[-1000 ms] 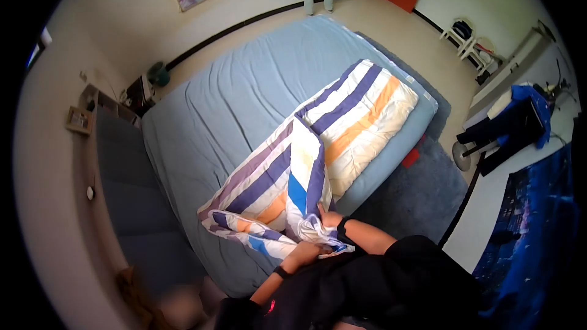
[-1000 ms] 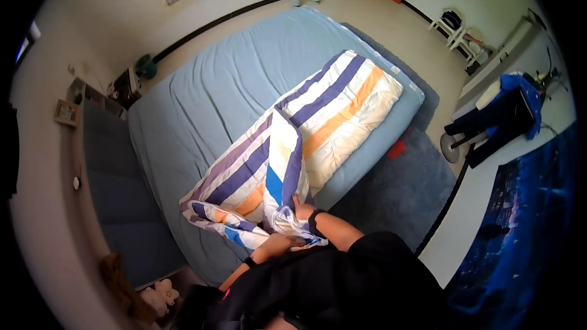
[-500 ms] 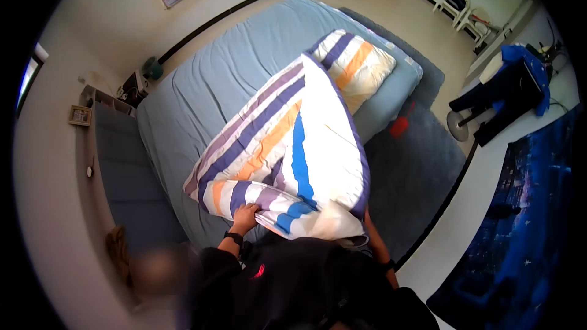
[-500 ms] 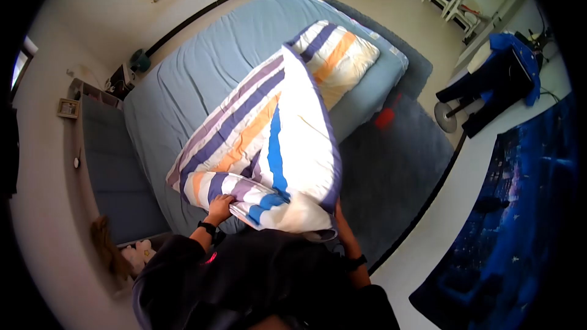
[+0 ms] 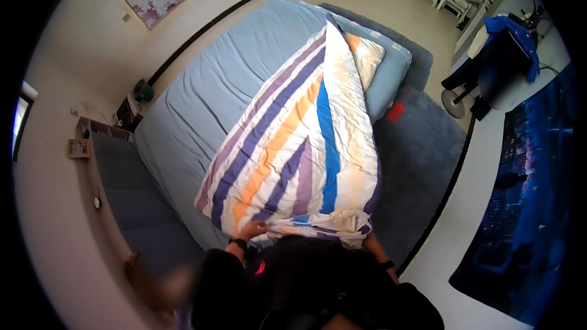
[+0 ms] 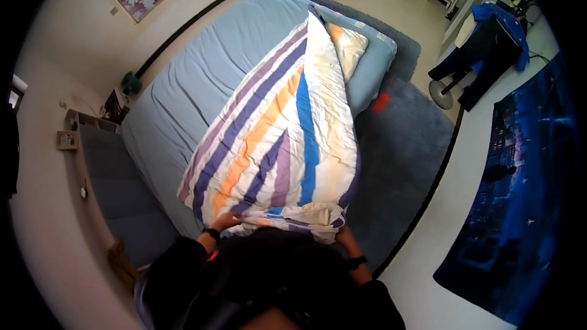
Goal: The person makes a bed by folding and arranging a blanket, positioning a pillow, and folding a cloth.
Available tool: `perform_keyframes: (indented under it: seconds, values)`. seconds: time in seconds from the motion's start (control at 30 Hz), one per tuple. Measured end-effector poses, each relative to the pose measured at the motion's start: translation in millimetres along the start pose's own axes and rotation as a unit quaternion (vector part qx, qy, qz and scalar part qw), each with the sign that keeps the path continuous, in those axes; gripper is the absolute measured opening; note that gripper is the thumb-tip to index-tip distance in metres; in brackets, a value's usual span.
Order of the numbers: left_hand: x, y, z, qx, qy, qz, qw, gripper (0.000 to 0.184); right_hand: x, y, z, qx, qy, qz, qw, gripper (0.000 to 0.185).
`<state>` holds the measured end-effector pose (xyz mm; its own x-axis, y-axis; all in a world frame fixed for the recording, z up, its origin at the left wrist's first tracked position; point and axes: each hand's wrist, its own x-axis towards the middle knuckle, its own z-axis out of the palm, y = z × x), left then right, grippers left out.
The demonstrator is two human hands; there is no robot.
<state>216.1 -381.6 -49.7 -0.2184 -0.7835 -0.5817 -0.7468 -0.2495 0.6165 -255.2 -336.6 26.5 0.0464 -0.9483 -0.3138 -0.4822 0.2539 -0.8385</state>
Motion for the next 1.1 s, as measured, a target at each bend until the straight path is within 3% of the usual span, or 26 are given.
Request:
perform_keyframes:
  seconds: [0.03, 0.07, 0.1, 0.13, 0.17, 0.27, 0.3, 0.37, 0.4, 0.43, 0.53, 0.57, 0.67, 0.7, 0.77, 0.8, 0.87, 0.93, 1.0, 1.1]
  values:
    - [-1.7, -11.1, -7.4, -0.027, -0.01, -0.042, 0.999, 0.036, 15.8, -5.3, 8.2, 0.032, 0.021, 0.001, 0.999, 0.055]
    - [-4.7, -29.0, -6.6, -0.149, 0.029, -0.094, 0.984, 0.034, 35.1, -21.0, 16.0, 0.111, 0.049, 0.02, 0.992, 0.055]
    - [-2.1, -84.9, 6.6, -0.093, 0.087, 0.029, 0.991, 0.04, 54.5, -37.7, 23.6, 0.19, 0.079, 0.035, 0.978, 0.055]
    - [-26.8, -93.6, -0.2, -0.034, 0.061, 0.076, 0.995, 0.051, 66.3, -88.0, 18.0, 0.212, 0.081, 0.097, 0.969, 0.052]
    - [-29.2, -104.3, -6.6, 0.093, -0.089, -0.027, 0.991, 0.059, 78.2, -132.5, 21.8, 0.254, 0.113, 0.089, 0.957, 0.049]
    - [-31.0, -85.1, -10.5, 0.099, -0.083, -0.016, 0.991, 0.077, 88.3, -224.4, 14.9, 0.353, 0.114, 0.05, 0.927, 0.037]
    - [-24.5, -77.6, -18.6, 0.107, -0.095, -0.008, 0.99, 0.077, 86.3, -242.9, 8.8, 0.438, 0.139, 0.004, 0.888, 0.034]
    - [-7.5, -29.7, -25.5, -0.229, -0.016, 0.015, 0.973, 0.08, 53.6, -311.2, -19.7, 0.499, 0.169, -0.067, 0.847, 0.03]
    - [-2.7, -6.3, -26.5, -0.392, 0.021, 0.016, 0.919, 0.082, 32.9, -330.6, -33.2, 0.479, 0.169, -0.073, 0.858, 0.032]
    - [13.8, -4.0, -26.9, -0.513, 0.057, 0.008, 0.857, 0.073, 11.9, -358.0, -34.8, 0.501, 0.232, -0.088, 0.829, 0.036]
    - [65.1, -7.0, -49.6, -0.801, 0.149, 0.061, 0.576, 0.063, -28.8, -340.3, -45.6, 0.331, 0.327, -0.126, 0.876, 0.045]
    - [72.3, -0.9, -72.2, -0.803, 0.208, 0.02, 0.558, 0.058, -39.2, -338.3, -46.5, 0.327, 0.337, -0.125, 0.874, 0.045]
    - [54.4, 57.5, -157.0, -0.793, 0.214, 0.082, 0.564, 0.065, -56.8, -318.3, -47.3, 0.322, 0.378, -0.116, 0.86, 0.048]
    - [54.5, 64.8, -174.9, -0.711, 0.31, 0.08, 0.626, 0.067, -60.8, -307.5, -41.1, 0.324, 0.385, -0.107, 0.857, 0.049]
    - [53.7, 62.6, -208.1, -0.689, 0.242, 0.09, 0.677, 0.059, -66.0, -281.5, -19.1, 0.347, 0.391, -0.071, 0.85, 0.052]
    - [56.1, 55.0, -224.8, -0.735, 0.125, 0.085, 0.662, 0.055, -67.7, -264.6, -6.6, 0.362, 0.386, -0.046, 0.847, 0.053]
    - [52.5, 51.9, -236.6, -0.713, -0.02, 0.026, 0.7, 0.048, -69.3, -230.0, 28.3, 0.401, 0.369, 0.011, 0.838, 0.055]
    - [68.9, -3.1, -217.0, -0.635, -0.035, -0.042, 0.771, 0.045, -69.5, -195.3, 59.3, 0.456, 0.337, 0.076, 0.82, 0.058]
    - [68.7, -45.4, -183.0, -0.562, -0.053, -0.019, 0.825, 0.046, -70.0, -153.1, 94.1, 0.518, 0.3, 0.143, 0.788, 0.06]
    - [46.8, -55.7, -145.5, -0.425, -0.088, 0.016, 0.901, 0.044, -81.5, -108.3, 105.7, 0.626, 0.23, 0.207, 0.716, 0.064]
